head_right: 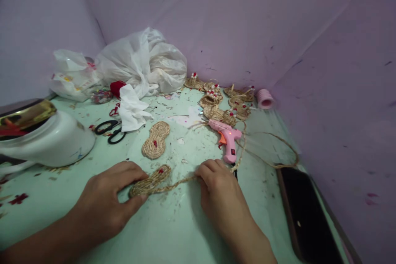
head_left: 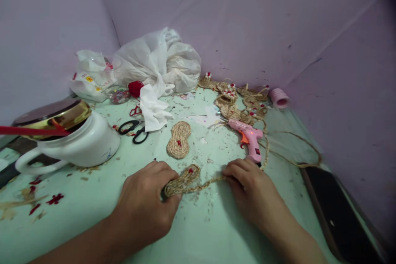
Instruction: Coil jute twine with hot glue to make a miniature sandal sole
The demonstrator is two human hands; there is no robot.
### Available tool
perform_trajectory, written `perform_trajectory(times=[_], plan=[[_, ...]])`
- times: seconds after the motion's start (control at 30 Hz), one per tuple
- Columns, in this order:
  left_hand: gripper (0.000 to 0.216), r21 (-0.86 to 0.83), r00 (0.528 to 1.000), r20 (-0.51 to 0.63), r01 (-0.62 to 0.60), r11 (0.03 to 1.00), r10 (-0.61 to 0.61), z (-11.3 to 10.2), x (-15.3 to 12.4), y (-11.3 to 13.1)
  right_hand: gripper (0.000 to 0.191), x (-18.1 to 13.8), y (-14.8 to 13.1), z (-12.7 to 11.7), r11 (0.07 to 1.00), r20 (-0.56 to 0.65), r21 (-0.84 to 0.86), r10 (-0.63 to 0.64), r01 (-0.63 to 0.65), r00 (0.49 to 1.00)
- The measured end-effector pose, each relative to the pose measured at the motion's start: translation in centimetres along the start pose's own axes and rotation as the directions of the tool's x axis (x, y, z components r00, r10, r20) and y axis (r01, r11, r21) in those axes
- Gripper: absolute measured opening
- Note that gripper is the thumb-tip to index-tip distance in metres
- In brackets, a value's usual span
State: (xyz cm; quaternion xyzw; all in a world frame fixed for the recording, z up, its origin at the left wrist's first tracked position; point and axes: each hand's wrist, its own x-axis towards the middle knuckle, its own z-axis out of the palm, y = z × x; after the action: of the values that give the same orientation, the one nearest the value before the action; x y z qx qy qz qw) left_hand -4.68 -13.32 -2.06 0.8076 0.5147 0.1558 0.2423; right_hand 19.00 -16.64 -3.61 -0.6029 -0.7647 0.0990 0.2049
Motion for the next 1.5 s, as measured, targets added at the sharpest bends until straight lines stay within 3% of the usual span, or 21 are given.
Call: perform_trajectory(times=[0.17,0.3,0.4,0.5,0.73,0.87,0.97,1.17,1.23,1.37,1.5], plan=[[0.015,0.027,0.999,0.023,0.028,0.999,-0.029,0.2,0.1,0.2,0.032,-0.4,-0.3,-0.7,0.976,0.195,0.215,-0.022,-0.021,0.981],[0.015,0.014,0.998,0.024,0.056,0.998,-0.056,0.1,0.2,0.2,0.023,-0.1,-0.9,-0.7,0.927,0.211,0.373,-0.124,0.037,0.97],[0.014,-0.004,0.998,0.022,0.055,0.998,-0.055,0.1,0.1,0.3,0.02,0.3,-1.4,0.0,0.938,0.134,0.323,-0.174,0.123,0.976],[0.014,-0.021,0.999,0.009,0.031,0.999,-0.031,0.1,0.1,0.2,0.013,0.4,-2.0,0.4,0.957,0.124,0.265,-0.158,0.121,0.98],[0.013,-0.041,1.0,-0.031,0.001,0.999,-0.003,0.4,0.0,0.0,0.019,0.3,-2.7,0.2,0.972,0.214,0.232,-0.097,0.045,0.972],[0.015,-0.118,0.995,-0.097,-0.047,0.992,0.036,0.5,-0.2,0.0,0.025,0.3,-2.7,-0.5,0.938,0.285,0.332,0.003,-0.101,0.959],[0.016,-0.161,0.981,-0.175,-0.112,0.981,0.084,0.5,-0.4,0.0,0.03,0.3,-2.5,-1.3,0.826,0.42,0.477,0.086,-0.301,0.903],[0.017,-0.162,0.967,-0.218,-0.167,0.972,0.13,0.6,-0.5,0.2,0.048,0.3,-2.1,-1.9,0.491,0.766,0.546,0.036,-0.679,0.642],[0.016,-0.161,0.969,-0.209,-0.168,0.972,0.133,0.6,-0.4,0.3,0.047,0.3,-1.9,-1.9,0.404,0.801,0.547,0.003,-0.733,0.599],[0.017,-0.169,0.982,-0.16,-0.13,0.977,0.103,0.5,-0.4,0.2,0.037,0.5,-1.6,-1.9,0.333,0.751,0.61,0.047,-0.719,0.659],[0.015,-0.125,0.995,-0.075,-0.079,0.989,0.07,0.3,-0.3,0.2,0.033,0.6,-1.7,-1.9,0.362,0.641,0.674,0.146,-0.644,0.753]])
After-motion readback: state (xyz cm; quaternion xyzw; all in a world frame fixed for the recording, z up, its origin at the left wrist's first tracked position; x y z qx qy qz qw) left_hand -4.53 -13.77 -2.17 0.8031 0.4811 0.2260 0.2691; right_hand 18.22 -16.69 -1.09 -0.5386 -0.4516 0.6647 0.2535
